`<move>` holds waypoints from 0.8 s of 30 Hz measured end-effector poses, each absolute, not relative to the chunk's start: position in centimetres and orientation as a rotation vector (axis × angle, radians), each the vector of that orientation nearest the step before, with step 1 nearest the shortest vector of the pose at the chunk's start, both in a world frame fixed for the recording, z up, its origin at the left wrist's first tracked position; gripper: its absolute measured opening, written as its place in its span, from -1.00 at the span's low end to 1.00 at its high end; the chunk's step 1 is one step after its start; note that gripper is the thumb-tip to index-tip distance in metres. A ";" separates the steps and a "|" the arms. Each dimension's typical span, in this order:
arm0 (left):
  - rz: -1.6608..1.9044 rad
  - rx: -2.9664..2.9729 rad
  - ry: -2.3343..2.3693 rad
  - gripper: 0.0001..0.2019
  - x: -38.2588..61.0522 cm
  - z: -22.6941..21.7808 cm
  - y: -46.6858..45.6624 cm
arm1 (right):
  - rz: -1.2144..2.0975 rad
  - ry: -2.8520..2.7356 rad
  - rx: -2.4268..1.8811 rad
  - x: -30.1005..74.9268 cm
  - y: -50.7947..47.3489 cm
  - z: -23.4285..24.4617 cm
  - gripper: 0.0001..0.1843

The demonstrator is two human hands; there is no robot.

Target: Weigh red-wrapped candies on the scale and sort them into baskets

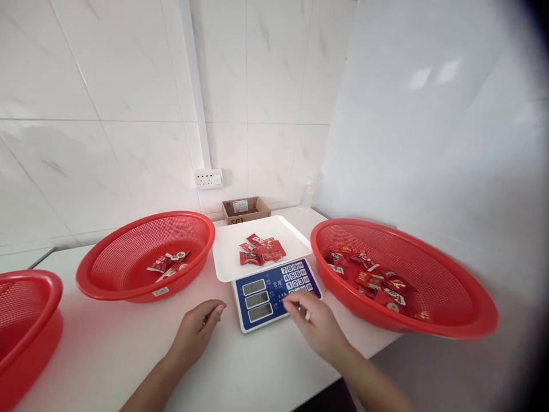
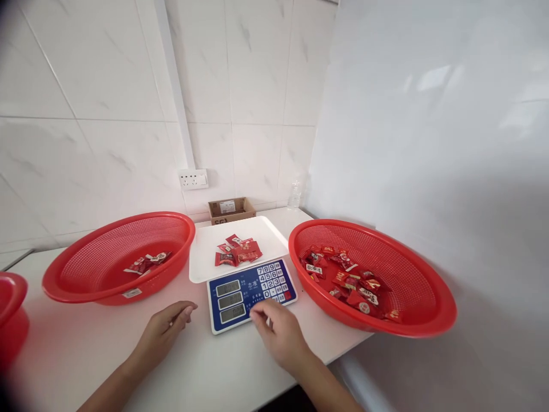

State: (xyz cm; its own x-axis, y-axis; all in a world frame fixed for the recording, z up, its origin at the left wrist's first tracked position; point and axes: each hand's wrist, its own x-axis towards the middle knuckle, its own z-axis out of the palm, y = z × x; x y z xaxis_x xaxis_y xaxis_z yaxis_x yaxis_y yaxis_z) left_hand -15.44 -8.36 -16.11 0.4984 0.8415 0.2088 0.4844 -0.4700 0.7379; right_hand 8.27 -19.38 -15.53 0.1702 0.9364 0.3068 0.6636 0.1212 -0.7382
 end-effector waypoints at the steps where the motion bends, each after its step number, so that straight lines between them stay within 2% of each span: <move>1: 0.759 2.141 1.087 -0.63 -15.4 -16.1 -8.4 | 0.337 -1.568 -1.596 8.6 -18.8 -14.5 -0.76; 5: 0.746 2.142 1.070 -0.63 -15.5 -16.0 -8.5 | -0.007 -1.617 -1.617 10.3 -14.9 -11.1 -0.72; 8: 0.751 2.133 1.064 -0.64 -15.6 -16.0 -8.6 | -0.094 -1.686 -1.762 11.1 -11.8 -10.4 -0.60; 11: 0.755 2.128 1.070 -0.65 -15.8 -16.1 -8.5 | -0.081 -1.773 -1.907 11.0 -9.8 -10.5 -0.55; 19: 0.739 2.143 1.038 -0.68 -15.8 -16.2 -8.5 | -0.036 -1.860 -1.916 9.8 -9.2 -9.9 -0.64; 24: 0.748 2.171 1.008 -0.69 -15.8 -16.2 -8.6 | 0.146 -1.760 -1.921 10.8 -8.2 -9.8 -0.61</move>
State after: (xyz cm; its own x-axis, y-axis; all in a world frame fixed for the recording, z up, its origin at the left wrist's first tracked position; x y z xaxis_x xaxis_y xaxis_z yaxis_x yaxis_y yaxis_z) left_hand -15.82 -8.60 -16.17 0.5473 0.8052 0.2283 0.4520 -0.5139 0.7292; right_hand 10.80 -8.16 -9.79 0.1473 0.9528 0.2657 0.8962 -0.0148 -0.4435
